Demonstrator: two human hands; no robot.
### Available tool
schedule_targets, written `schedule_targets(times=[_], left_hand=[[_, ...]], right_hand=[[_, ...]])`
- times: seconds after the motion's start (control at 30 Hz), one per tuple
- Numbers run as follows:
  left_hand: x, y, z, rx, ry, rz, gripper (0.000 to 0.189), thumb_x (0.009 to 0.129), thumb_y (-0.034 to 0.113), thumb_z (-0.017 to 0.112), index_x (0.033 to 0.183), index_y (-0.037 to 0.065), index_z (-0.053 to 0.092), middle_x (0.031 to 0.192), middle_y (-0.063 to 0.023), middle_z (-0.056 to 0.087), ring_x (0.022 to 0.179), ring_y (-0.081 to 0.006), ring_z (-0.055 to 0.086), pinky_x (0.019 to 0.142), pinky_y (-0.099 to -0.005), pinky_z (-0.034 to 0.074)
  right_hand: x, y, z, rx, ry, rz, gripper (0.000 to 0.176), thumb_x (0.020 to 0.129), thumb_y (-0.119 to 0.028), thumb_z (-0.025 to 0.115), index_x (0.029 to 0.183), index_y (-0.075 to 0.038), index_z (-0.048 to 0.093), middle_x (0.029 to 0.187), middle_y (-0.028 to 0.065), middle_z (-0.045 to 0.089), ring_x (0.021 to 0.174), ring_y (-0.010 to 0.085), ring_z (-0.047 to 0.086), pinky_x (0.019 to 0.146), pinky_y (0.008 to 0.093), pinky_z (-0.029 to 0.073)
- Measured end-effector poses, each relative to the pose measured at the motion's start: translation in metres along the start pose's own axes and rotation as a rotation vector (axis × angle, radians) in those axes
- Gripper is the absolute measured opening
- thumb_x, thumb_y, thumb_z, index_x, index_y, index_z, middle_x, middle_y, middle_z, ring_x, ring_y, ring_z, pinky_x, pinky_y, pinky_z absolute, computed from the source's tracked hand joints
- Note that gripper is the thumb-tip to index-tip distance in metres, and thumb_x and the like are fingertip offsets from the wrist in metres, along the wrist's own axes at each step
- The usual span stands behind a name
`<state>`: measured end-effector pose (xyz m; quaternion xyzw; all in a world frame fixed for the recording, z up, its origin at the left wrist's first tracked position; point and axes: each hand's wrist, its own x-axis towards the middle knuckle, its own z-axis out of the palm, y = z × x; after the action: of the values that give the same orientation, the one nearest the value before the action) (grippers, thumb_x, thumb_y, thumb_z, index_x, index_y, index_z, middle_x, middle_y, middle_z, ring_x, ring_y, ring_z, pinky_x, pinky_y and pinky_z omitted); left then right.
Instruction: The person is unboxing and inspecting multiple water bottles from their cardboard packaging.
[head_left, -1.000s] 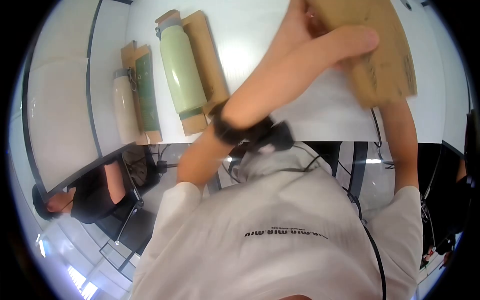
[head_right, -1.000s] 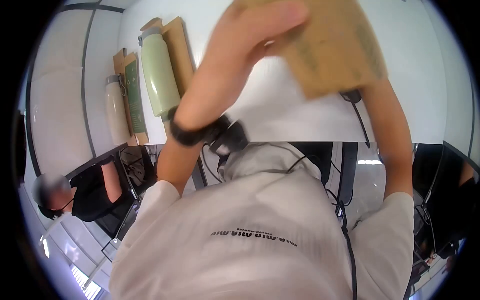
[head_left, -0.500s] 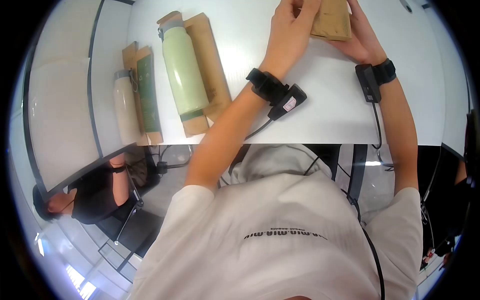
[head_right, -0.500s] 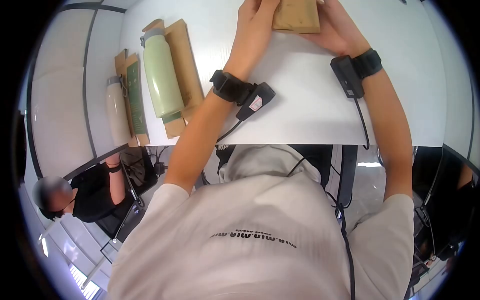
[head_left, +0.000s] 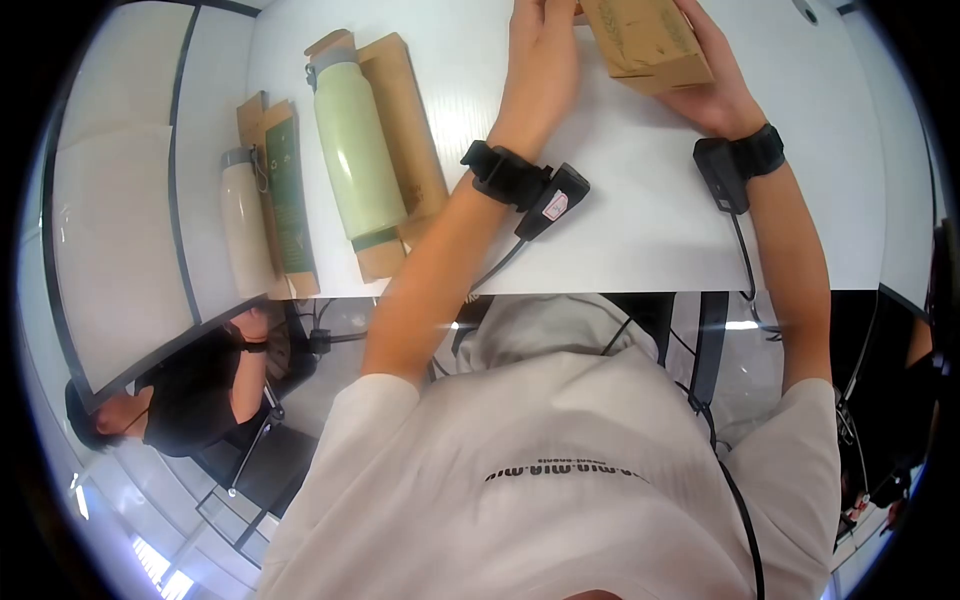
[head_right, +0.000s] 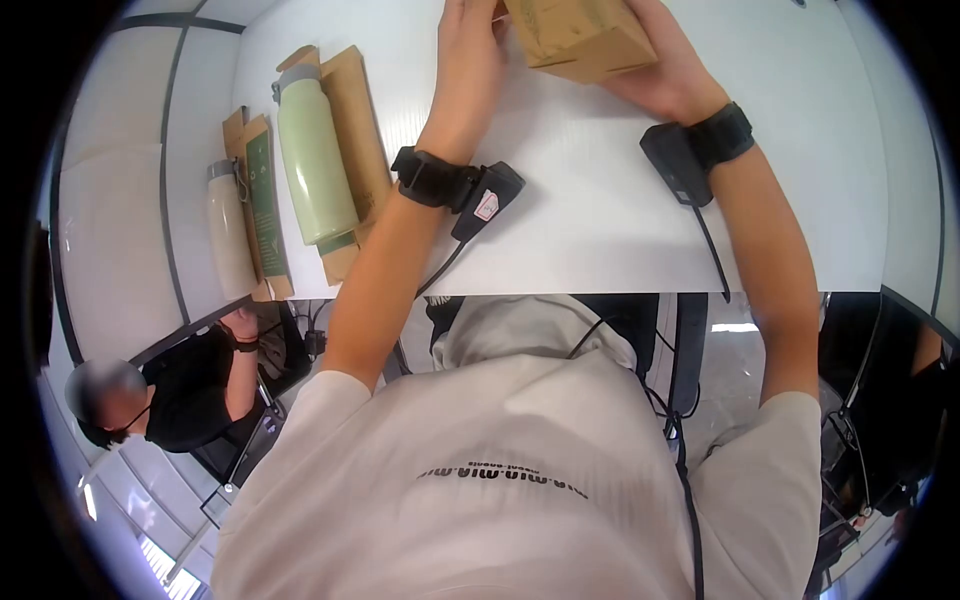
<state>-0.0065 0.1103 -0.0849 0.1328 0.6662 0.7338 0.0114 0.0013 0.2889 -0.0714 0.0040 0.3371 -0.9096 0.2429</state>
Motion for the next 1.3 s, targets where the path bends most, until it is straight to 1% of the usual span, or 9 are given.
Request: schedule_targets(times=[0.27,0.43,0.57,0.87,0.9,1.03,1.13,1.2,1.3], left_hand=[[0.004,0.016,0.001,-0.23,0.032,-0.184,0.09,0.097,0.055,0.054,0.154,-0.001,0.011,0.14,-0.0224,0.046,0.131,-0.0265,0.045,0.107,-0.0366,0.039],[-0.003,0.027,-0.001,-0.308,0.125,-0.08,0.07,0.096,0.055,0.055,0.139,0.004,0.036,0.13,-0.0125,0.049,0.12,-0.0215,0.049,0.104,-0.0364,0.04],[-0.004,0.03,-0.004,-0.429,0.124,-0.105,0.065,0.096,0.056,0.053,0.136,0.006,0.041,0.126,-0.01,0.051,0.119,-0.0205,0.05,0.101,-0.0358,0.041],[-0.003,0.025,-0.008,-0.364,0.173,-0.113,0.068,0.095,0.05,0.059,0.14,0.004,0.038,0.131,-0.0113,0.05,0.124,-0.0205,0.047,0.104,-0.0357,0.039],[-0.003,0.029,-0.008,-0.366,0.172,-0.108,0.068,0.095,0.05,0.059,0.14,0.004,0.038,0.131,-0.0113,0.05,0.124,-0.0205,0.047,0.104,-0.0357,0.039],[-0.004,0.036,-0.006,-0.118,0.126,-0.09,0.06,0.092,0.052,0.065,0.122,0.0,0.058,0.101,-0.0043,0.06,0.087,-0.01,0.052,0.071,-0.0229,0.042],[-0.003,0.035,-0.009,0.072,0.124,-0.069,0.083,0.094,0.05,0.064,0.145,-0.009,0.035,0.136,-0.0226,0.05,0.114,-0.0262,0.055,0.093,-0.0306,0.047],[-0.019,0.056,-0.023,0.905,0.022,0.442,0.093,0.094,0.048,0.063,0.151,-0.01,0.018,0.148,-0.0292,0.035,0.129,-0.0367,0.047,0.105,-0.0386,0.042],[-0.052,0.109,-0.02,1.111,-0.098,0.256,0.09,0.094,0.046,0.064,0.152,-0.007,0.019,0.149,-0.0295,0.035,0.132,-0.0379,0.046,0.108,-0.0425,0.04]], right_hand=[[-0.001,0.006,0.013,-0.163,0.01,-0.025,0.054,0.102,-0.034,0.054,0.144,-0.002,0.039,0.136,0.0137,0.055,0.12,0.0217,0.058,0.101,0.0361,0.051],[-0.009,0.004,0.013,-0.296,0.033,0.059,0.054,0.101,-0.038,0.053,0.14,-0.001,0.044,0.129,0.0116,0.06,0.117,0.0204,0.06,0.099,0.0347,0.051],[-0.004,0.006,0.007,-0.213,0.015,-0.009,0.05,0.103,-0.043,0.046,0.13,-0.002,0.054,0.121,0.0101,0.064,0.108,0.0188,0.063,0.094,0.034,0.051],[-0.009,0.001,0.0,-0.22,0.012,0.117,0.06,0.101,-0.04,0.05,0.144,-0.001,0.039,0.138,0.017,0.053,0.124,0.0265,0.056,0.105,0.0427,0.046],[-0.011,0.006,0.008,-0.272,0.343,0.012,0.044,0.103,-0.042,0.047,0.128,-0.006,0.053,0.116,0.0121,0.063,0.092,0.021,0.067,0.086,0.0341,0.054],[-0.01,0.001,-0.01,-0.256,0.1,0.099,0.062,0.102,-0.043,0.047,0.148,-0.004,0.037,0.144,0.0204,0.049,0.114,0.0303,0.064,0.098,0.0421,0.052],[-0.008,-0.001,0.002,-0.151,-0.143,0.137,0.059,0.101,-0.037,0.052,0.143,0.002,0.039,0.138,0.0175,0.054,0.121,0.0278,0.058,0.104,0.0437,0.048],[0.001,0.005,-0.014,-0.091,0.014,0.061,0.06,0.1,-0.036,0.053,0.144,0.003,0.038,0.138,0.0188,0.053,0.118,0.031,0.06,0.104,0.0454,0.049],[-0.002,0.001,0.009,-0.104,-0.077,0.05,0.06,0.101,-0.036,0.053,0.145,0.0,0.037,0.139,0.0199,0.051,0.124,0.0325,0.056,0.105,0.0475,0.047]])
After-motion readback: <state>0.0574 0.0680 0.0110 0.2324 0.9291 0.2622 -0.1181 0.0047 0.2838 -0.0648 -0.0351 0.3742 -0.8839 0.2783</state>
